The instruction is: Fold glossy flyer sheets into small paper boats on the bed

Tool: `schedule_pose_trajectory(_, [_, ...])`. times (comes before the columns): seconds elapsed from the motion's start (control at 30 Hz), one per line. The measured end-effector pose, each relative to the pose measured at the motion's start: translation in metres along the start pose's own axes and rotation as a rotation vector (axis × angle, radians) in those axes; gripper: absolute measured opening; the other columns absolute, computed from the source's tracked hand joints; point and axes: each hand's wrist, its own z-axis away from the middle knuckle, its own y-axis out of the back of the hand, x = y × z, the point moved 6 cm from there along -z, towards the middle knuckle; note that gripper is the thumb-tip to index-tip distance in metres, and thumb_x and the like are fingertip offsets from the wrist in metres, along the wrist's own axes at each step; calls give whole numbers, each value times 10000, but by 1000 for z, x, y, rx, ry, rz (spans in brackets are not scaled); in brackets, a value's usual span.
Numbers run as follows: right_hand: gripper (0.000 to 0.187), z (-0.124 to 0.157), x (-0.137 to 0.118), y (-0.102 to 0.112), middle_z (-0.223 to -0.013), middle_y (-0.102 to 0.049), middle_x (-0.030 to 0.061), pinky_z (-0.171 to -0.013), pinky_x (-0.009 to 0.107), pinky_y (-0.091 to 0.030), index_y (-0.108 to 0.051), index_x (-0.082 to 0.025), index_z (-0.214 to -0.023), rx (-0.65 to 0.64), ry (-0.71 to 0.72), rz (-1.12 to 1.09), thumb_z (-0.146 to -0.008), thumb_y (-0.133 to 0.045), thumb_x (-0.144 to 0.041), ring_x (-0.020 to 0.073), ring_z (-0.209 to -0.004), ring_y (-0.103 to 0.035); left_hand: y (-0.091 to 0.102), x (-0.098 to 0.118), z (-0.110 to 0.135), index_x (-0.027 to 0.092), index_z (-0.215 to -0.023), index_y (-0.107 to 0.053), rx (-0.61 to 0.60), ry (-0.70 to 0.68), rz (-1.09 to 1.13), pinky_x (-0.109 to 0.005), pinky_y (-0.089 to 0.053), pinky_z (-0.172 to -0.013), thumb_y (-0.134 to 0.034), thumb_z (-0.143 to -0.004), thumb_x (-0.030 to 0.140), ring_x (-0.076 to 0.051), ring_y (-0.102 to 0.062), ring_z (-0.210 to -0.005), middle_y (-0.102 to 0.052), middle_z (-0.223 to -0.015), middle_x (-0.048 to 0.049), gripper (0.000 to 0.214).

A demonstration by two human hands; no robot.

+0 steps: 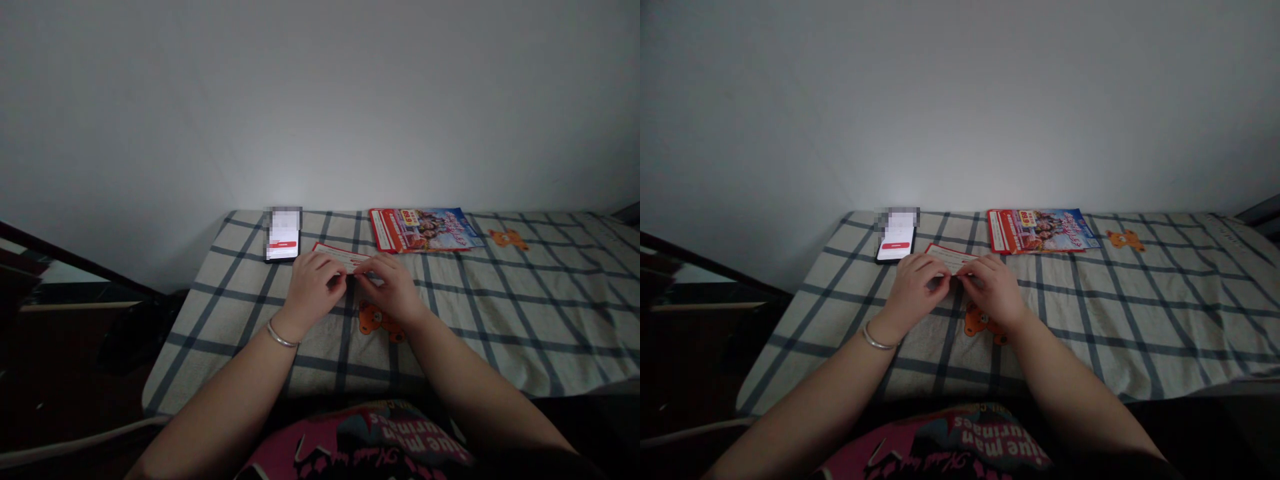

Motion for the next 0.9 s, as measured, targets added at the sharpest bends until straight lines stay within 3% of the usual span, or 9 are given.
schedule_pose_trajectory(0.4, [64, -3, -1, 1, -892, -719, 38, -831, 366, -514, -624, -224, -858, -107, 41, -91, -869, -627, -160, 203, -887, -639, -6, 1, -2, 211, -799, -606, -102, -30, -73, -398, -406, -872, -606, -823, 154, -215, -594, -872, -681, -838, -7, 62])
schedule_pose_trajectory(0.9, [43, 0, 26, 10, -951, -745, 37, -830, 374, -525, -637, -238, -868, -146, -119, -209, -890, -610, -214, 209, -908, -681, 3, -28, -3, 217, -801, -625, -213, 64, -202, -399, -397, -858, -621, -817, 173, -231, -587, -888, -690, -859, -8, 47])
